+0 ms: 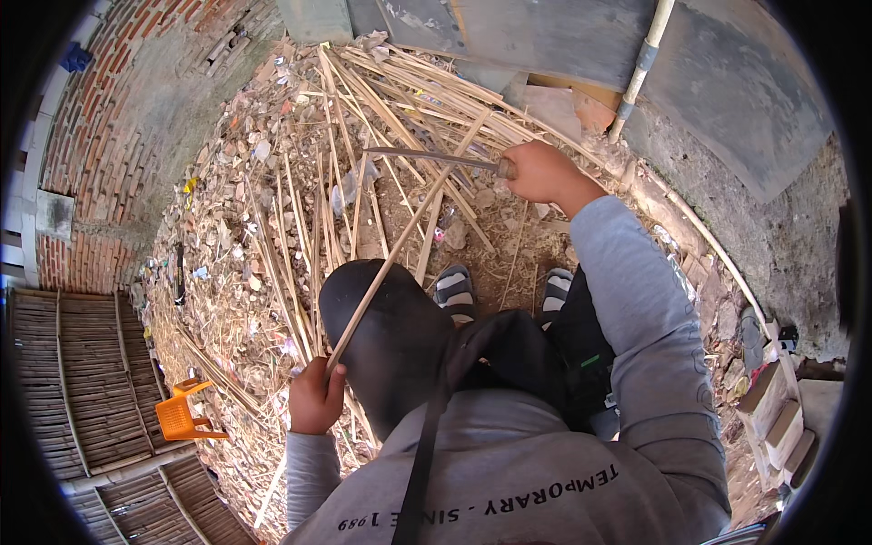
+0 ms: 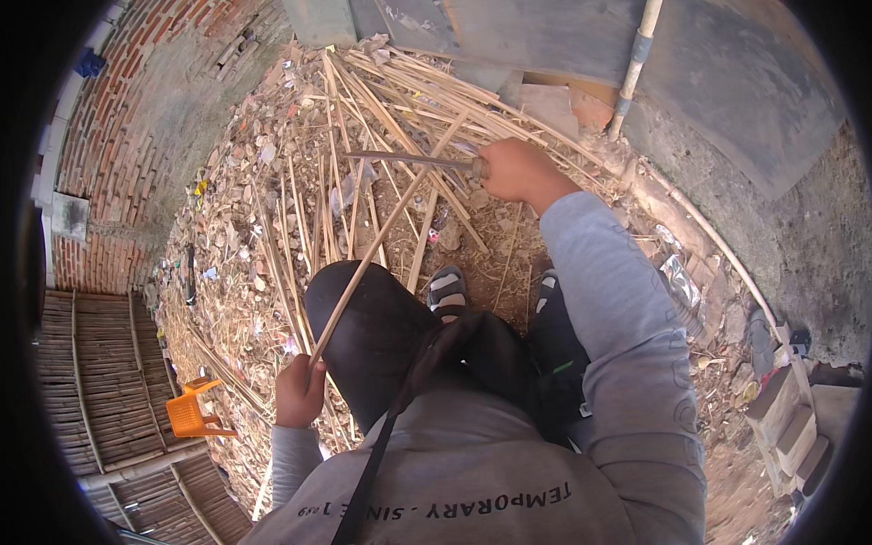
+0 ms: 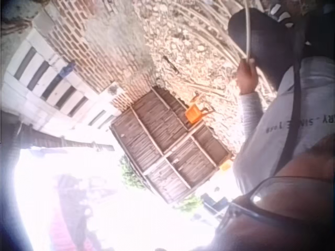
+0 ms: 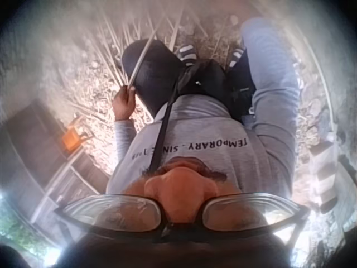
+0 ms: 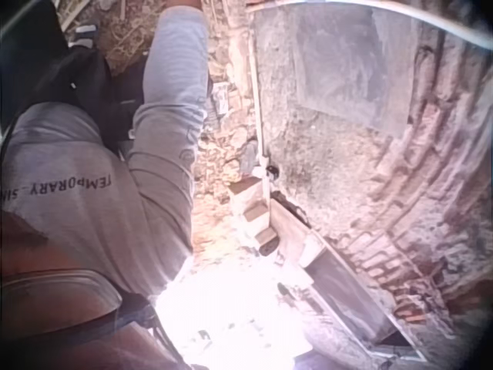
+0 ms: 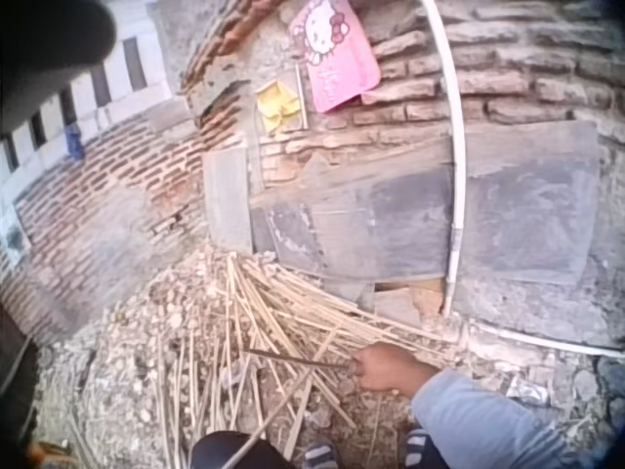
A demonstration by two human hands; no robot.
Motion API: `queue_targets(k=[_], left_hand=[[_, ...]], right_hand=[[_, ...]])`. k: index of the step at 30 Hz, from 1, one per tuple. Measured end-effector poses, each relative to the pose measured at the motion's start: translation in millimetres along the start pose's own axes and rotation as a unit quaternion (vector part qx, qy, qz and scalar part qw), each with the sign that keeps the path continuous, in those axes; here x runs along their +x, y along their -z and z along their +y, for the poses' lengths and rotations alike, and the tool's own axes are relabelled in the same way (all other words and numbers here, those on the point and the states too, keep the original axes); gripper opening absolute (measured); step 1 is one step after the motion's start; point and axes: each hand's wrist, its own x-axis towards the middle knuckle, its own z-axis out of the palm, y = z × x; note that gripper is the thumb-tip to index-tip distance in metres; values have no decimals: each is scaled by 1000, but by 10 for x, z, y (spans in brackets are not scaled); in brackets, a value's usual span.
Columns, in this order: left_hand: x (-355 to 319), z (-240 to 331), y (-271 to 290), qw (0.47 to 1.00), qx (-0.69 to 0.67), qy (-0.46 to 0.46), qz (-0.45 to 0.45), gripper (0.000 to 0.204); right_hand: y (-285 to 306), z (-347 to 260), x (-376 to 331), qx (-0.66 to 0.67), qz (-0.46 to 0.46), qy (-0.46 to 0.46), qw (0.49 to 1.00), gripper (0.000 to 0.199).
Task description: The person uses a blade to strip layers from bamboo stalks while sitting on the ground.
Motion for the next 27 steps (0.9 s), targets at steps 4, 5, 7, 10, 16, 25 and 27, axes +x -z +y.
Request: queue_targets(k=[4,5,7,10,16,25,27], left_hand=[[49,9,83,999,34,9,-21,39],[63,0,75,999,41,13,-27,40],[73,-58,16,1000,18,10,-18,41],[48,-121,-61,999,14,26,-19,41],[18,-131,-172,997,-67,9,-31,41],[-30,-56,-247,998,-60,3,8,40],[-38,-48,-248,998,-58,8,5,40]], right_hand=[[-118,89,34,-30,-14,-9,999,33],[-137,82,43,-29,-14,-8,999,33],[-126,-5,42,-24,-3,-20,1000,33],[-74,-103,30,-8,19,0,1000,37],[70,-168,-125,0,80,2,997,35],[118,-232,-134,-12,42,23,999,40],[149,-281,-142,-18,34,25,999,39]])
